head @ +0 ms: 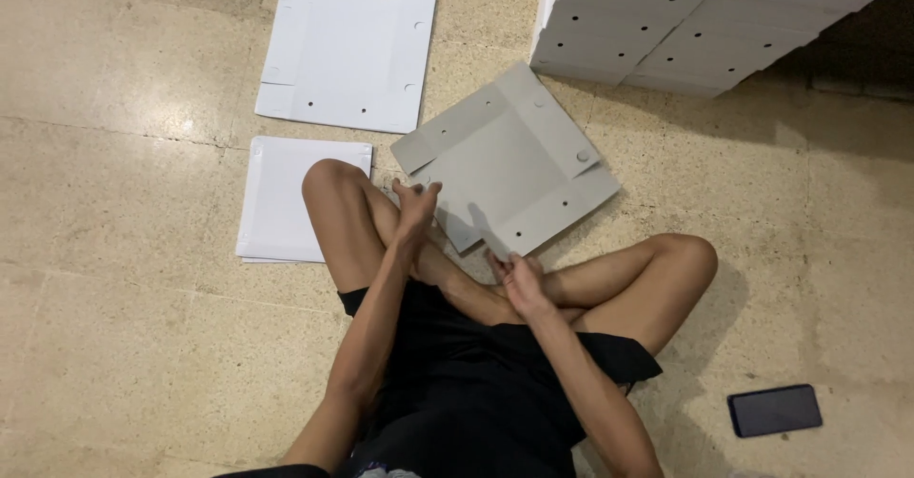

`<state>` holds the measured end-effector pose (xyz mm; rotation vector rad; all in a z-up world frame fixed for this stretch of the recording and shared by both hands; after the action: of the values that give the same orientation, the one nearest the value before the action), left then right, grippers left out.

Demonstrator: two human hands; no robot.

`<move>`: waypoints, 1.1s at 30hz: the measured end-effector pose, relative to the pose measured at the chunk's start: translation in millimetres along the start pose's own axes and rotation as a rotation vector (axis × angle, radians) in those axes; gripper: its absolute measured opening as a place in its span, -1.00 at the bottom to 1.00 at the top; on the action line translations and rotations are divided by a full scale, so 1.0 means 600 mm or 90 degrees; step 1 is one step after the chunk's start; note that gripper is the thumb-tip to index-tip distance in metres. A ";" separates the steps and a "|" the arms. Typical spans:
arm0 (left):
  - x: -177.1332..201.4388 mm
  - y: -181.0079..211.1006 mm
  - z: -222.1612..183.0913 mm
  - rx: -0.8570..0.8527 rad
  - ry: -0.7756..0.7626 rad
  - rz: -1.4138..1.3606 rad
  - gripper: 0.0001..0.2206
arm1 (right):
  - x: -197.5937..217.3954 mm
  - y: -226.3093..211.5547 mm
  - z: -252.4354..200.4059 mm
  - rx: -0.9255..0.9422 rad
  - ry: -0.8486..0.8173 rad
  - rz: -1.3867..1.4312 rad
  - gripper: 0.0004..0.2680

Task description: Assembling cardboard boxes from flat sheets by folding and tucking flaps.

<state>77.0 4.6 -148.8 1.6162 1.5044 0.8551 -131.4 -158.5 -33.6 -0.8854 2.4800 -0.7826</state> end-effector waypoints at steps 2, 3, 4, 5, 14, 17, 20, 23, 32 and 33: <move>0.008 -0.002 0.007 -0.016 0.034 0.039 -0.06 | 0.006 0.031 0.033 -0.012 -0.027 0.070 -0.81; 0.011 -0.001 0.012 -0.030 0.064 0.077 -0.11 | 0.008 0.046 0.051 -0.022 -0.051 0.140 -0.80; 0.001 0.012 -0.003 -0.031 0.064 0.077 -0.11 | 0.011 0.045 0.054 -0.021 -0.051 0.140 -0.80; -0.002 0.029 -0.022 -0.064 0.098 0.071 -0.15 | 0.013 0.048 0.056 -0.034 -0.064 0.083 -0.82; -0.051 0.107 -0.130 -0.167 -0.166 0.053 -0.42 | -0.012 0.054 0.044 -0.066 -0.166 -0.188 -0.68; -0.050 0.128 -0.133 -0.188 -0.208 0.068 -0.44 | 0.035 0.073 0.115 -0.044 -0.078 -0.156 -0.56; -0.048 0.126 -0.117 -0.153 -0.212 0.076 -0.42 | 0.101 0.024 0.142 0.037 0.073 -0.086 -0.45; -0.050 0.114 -0.093 -0.116 -0.233 0.065 -0.41 | 0.186 -0.028 0.175 0.111 0.202 -0.106 -0.32; -0.061 0.093 -0.057 -0.035 -0.244 0.025 -0.41 | 0.204 -0.130 0.166 0.221 0.183 -0.315 -0.64; -0.062 0.105 -0.072 -0.025 -0.213 0.017 -0.40 | 0.185 -0.139 0.147 0.258 0.152 -0.347 -0.63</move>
<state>67.6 -30.2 -71.8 1.6595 1.2269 0.5892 -128.1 -319.3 -68.7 -1.3868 2.1430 -1.5849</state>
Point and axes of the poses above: each hand's wrist, its own z-axis towards the middle knuckle, its own x-axis out of the back of the hand, y = z × x, the point moved 7 cm from there along z, towards the middle knuckle, and after that the axes turned 11 degrees about -z, right-handed, at the moved point
